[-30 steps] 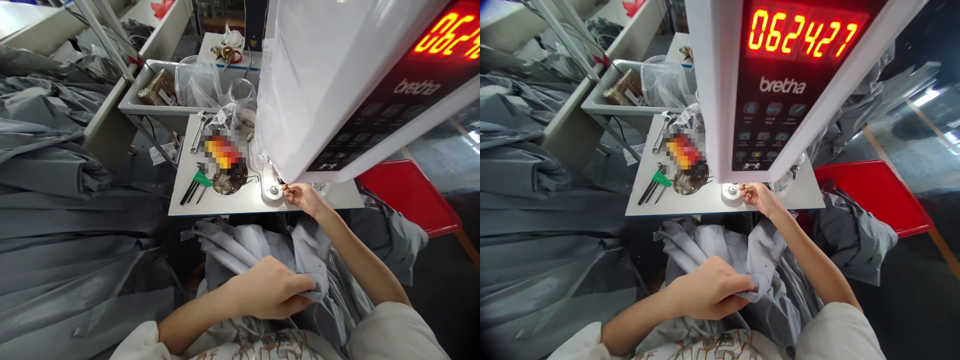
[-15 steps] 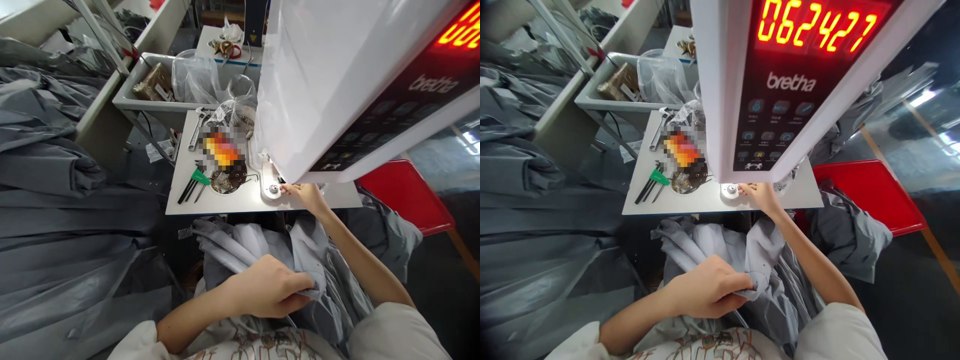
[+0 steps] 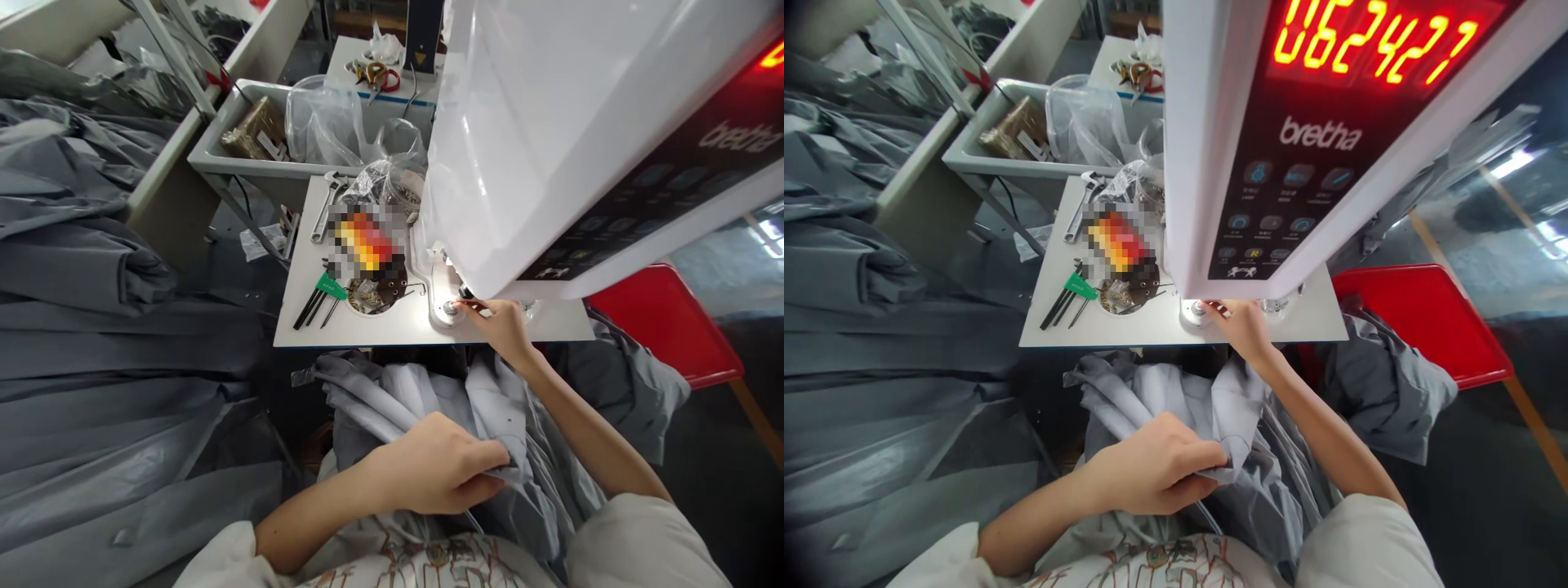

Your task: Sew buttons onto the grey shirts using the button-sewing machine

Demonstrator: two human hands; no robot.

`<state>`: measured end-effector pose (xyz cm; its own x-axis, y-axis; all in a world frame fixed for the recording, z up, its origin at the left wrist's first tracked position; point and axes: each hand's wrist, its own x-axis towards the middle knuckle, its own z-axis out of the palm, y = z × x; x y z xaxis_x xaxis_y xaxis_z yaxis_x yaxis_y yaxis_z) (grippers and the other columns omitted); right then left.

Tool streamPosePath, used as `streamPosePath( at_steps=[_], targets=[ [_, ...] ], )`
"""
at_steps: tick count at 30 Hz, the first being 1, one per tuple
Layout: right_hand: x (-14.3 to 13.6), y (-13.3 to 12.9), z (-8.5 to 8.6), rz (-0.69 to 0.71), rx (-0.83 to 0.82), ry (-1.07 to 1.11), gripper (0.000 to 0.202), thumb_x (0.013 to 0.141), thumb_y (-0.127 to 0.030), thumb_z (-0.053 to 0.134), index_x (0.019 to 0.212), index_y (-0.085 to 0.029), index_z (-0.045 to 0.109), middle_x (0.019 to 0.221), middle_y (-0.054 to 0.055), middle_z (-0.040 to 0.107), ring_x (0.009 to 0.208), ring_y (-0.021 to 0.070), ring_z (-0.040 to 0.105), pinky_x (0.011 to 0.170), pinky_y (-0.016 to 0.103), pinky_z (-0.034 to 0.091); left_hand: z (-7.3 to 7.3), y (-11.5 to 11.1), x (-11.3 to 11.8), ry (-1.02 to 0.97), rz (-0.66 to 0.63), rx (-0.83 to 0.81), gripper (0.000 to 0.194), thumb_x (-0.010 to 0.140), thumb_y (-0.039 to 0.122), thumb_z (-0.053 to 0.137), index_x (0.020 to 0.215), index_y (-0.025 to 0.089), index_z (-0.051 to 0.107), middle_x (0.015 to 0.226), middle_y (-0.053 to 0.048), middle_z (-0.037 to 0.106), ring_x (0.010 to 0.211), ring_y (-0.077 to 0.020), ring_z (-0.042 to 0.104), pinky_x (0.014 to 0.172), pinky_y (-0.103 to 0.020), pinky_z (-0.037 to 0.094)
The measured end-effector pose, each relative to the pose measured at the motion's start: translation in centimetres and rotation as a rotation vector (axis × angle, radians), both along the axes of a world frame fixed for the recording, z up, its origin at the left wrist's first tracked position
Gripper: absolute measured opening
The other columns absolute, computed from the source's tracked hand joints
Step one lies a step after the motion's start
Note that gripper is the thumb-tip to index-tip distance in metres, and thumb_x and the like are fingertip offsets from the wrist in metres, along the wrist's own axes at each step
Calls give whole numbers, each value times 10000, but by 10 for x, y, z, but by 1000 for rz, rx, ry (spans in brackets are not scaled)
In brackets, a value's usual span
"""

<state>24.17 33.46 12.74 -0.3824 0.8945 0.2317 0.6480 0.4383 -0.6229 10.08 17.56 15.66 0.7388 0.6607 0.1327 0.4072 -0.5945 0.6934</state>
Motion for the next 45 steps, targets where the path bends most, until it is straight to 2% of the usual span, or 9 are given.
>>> streamPosePath(
  at_steps=[10,16,20,22,27,31,34,39,45],
  targets=[
    [-4,7,-20,71,-31,27,201,837,-344,608,878,-193,734,870,55,736,760,195,667,701,297,466,-1,0,0,-15,17,-8,110,894,300,492,842,204,478,601,38,569,540,-116,546,471,-268,218],
    [4,-17,0,-32,43,143,248,860,-413,564,846,-195,680,882,83,695,864,217,615,823,351,463,3,6,-8,-27,152,-57,227,951,330,387,795,194,481,555,37,490,512,-104,493,490,-259,217],
    [20,-45,16,326,-431,317,402,928,-499,416,988,-178,651,899,72,676,849,180,619,766,295,482,-1,19,-18,-65,303,-148,297,950,348,388,713,183,459,537,51,410,480,-78,386,500,-235,203],
    [27,-51,16,402,-590,279,407,902,-522,466,955,-165,654,837,55,663,777,159,604,691,255,467,-4,29,-23,-93,416,-215,331,946,370,385,685,177,449,533,58,377,482,-71,334,504,-224,202],
    [30,-45,2,167,-455,269,354,888,-500,502,816,-169,606,730,4,578,660,110,508,598,213,385,-17,63,-32,-136,649,-276,377,929,421,391,660,163,449,552,56,380,544,-74,344,549,-211,251],
    [22,-33,-7,132,-376,247,307,839,-484,582,859,-179,609,734,-6,569,635,107,477,592,222,365,-29,90,-34,-143,714,-214,403,925,433,392,630,160,420,577,45,383,583,-83,353,574,-220,257],
    [15,-22,-15,70,-320,273,297,882,-454,512,847,-178,617,775,14,604,719,132,528,648,233,386,-38,105,-35,-108,751,-151,419,926,444,388,616,162,400,585,40,375,594,-86,353,581,-228,252],
    [4,-3,-25,-29,-316,334,307,860,-440,489,788,-169,614,750,18,611,710,139,539,626,231,391,-54,121,-40,-89,830,-107,461,920,481,362,610,152,451,574,35,373,588,-86,344,572,-225,246],
    [-8,6,-34,-178,-337,282,319,796,-417,516,585,-178,505,531,-25,462,588,123,456,566,227,351,-74,128,-46,38,984,-50,490,891,505,411,565,150,499,529,18,443,576,-95,394,565,-235,238]
  ],
)
